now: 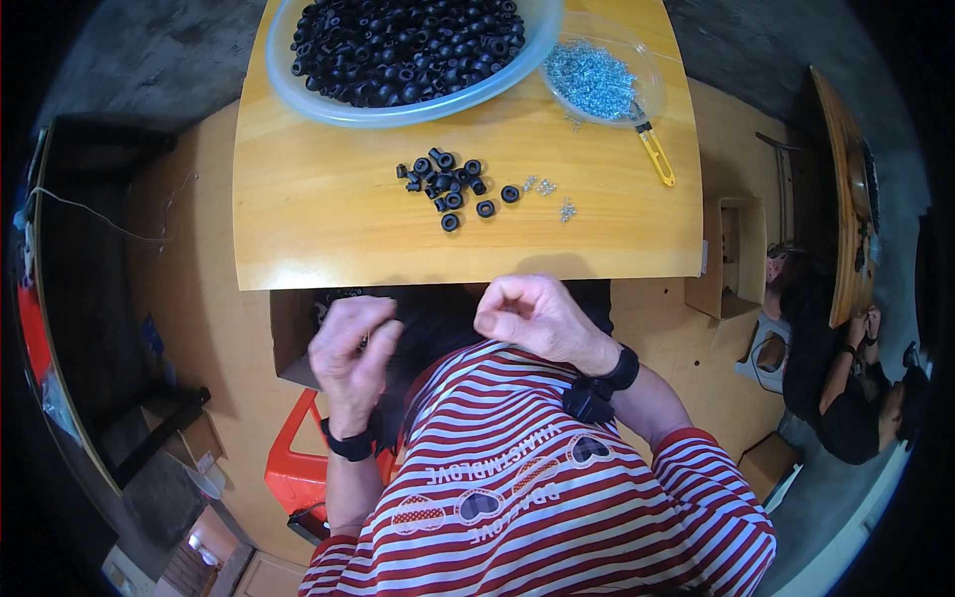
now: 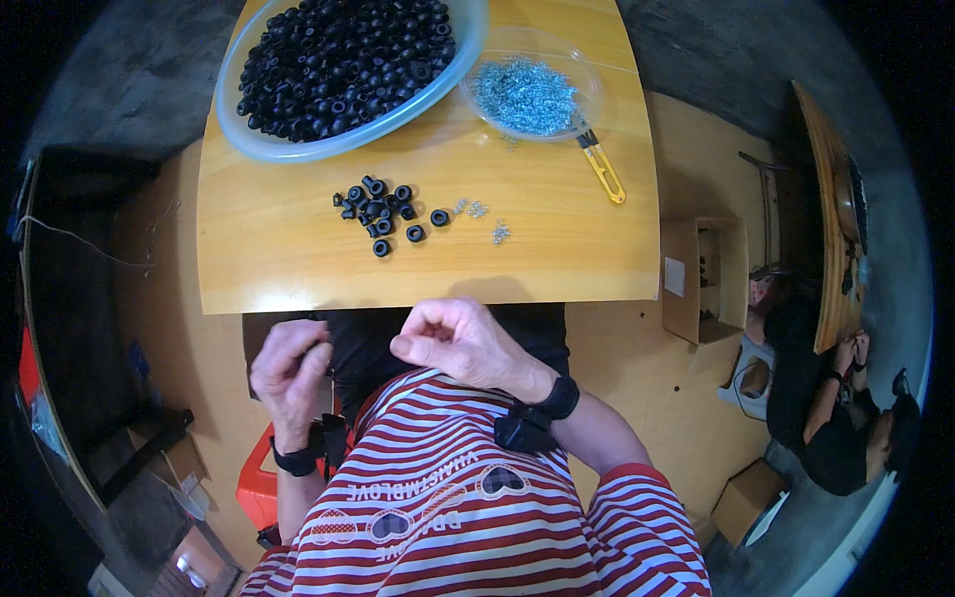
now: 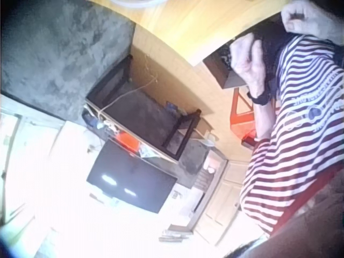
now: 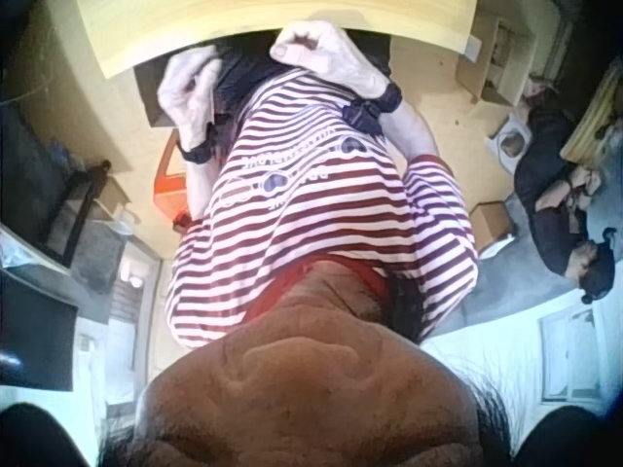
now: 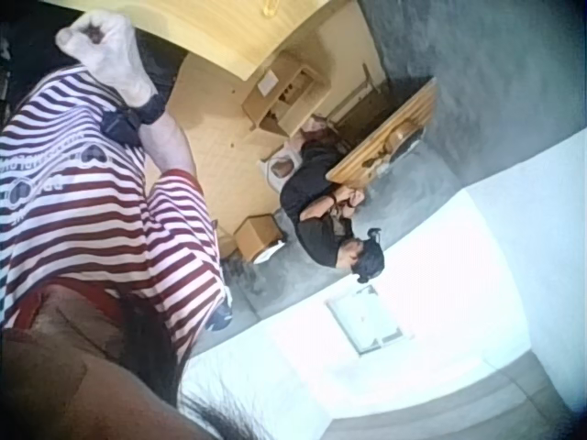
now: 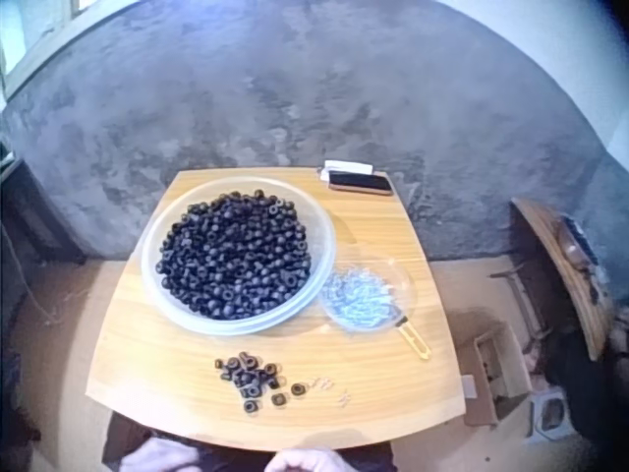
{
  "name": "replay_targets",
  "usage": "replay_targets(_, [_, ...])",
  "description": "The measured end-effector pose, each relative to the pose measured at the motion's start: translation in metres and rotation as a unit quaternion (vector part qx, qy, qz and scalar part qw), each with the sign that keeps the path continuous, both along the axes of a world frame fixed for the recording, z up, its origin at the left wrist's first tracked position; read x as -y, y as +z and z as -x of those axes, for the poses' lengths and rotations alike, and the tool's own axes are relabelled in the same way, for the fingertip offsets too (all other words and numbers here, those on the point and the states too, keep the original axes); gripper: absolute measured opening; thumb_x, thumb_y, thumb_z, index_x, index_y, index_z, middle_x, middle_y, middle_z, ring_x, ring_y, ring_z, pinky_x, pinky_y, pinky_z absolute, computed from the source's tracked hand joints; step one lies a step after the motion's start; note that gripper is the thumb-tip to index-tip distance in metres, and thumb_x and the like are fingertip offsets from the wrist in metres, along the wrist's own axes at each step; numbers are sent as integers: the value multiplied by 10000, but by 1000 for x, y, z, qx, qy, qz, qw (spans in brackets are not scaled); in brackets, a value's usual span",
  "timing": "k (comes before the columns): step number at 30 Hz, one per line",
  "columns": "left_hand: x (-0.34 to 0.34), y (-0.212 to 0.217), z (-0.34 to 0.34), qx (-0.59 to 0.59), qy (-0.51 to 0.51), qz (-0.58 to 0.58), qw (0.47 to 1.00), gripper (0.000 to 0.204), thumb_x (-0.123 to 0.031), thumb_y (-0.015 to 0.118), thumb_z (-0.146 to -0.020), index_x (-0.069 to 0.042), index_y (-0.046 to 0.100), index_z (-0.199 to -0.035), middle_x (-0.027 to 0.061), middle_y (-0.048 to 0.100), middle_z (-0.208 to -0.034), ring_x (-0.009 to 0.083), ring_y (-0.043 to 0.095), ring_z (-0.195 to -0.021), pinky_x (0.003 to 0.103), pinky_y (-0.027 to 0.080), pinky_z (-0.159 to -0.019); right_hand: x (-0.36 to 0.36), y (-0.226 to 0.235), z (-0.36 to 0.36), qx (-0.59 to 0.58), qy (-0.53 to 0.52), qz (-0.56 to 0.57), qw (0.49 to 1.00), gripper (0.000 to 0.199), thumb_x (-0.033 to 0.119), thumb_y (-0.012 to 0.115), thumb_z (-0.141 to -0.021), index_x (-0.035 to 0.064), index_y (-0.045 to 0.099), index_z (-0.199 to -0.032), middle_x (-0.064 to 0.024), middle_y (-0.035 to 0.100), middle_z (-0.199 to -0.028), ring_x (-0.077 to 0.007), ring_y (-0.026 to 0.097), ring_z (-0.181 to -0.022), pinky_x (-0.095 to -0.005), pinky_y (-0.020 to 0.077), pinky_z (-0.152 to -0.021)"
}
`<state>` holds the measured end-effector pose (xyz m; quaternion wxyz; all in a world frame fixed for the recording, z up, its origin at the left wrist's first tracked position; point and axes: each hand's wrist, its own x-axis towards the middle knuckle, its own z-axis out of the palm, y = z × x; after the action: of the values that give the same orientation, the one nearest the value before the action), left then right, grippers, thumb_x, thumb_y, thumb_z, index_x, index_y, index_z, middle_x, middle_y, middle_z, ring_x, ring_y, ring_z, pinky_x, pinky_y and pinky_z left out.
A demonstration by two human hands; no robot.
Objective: The person is manually inserting small metal components into black plastic caps.
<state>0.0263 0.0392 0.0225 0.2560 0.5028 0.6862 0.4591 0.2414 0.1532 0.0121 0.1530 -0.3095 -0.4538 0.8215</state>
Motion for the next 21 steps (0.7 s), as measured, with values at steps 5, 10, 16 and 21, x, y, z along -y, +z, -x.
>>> replay_targets(5, [31, -13, 39, -47, 184, 98, 977, 228, -37, 762, -765, -1, 706, -984, 42, 588, -800, 143, 566, -751, 266, 461, -692, -8, -1, -6, 34, -84, -112, 990, 189, 180, 707, -891, 36, 634, -793, 76, 538, -661, 12, 447, -591, -184, 359, -527])
replay_targets(10, [30, -12, 43, -215, 199, 48, 955, 298, -53, 796, -746, 8, 695, -1020, 70, 581, -873, 160, 564, -769, 286, 470, -696, -15, 0, -3, 81, -151, -258, 951, 191, 143, 722, -865, 21, 622, -758, 32, 544, -617, -22, 451, -538, -211, 358, -487])
replay_targets(16, [-20, -5, -3, -138, 90, -34, 986, 298, -14, 800, -715, 15, 692, -991, 92, 590, -864, 197, 584, -774, 300, 475, -662, -20, -15, 3, 101, -202, -364, 904, 186, 108, 728, -844, 23, 606, -732, -4, 556, -611, -51, 458, -515, -224, 363, -476])
replay_targets(21, [-62, -17, -34, -151, 27, -70, 986, 317, -29, 802, -671, 3, 675, -960, 120, 560, -794, 263, 544, -730, 360, 441, -646, -21, -17, 6, 106, -203, -372, 900, 185, 92, 729, -838, 19, 600, -727, -13, 554, -614, -56, 465, -515, -233, 368, -470])
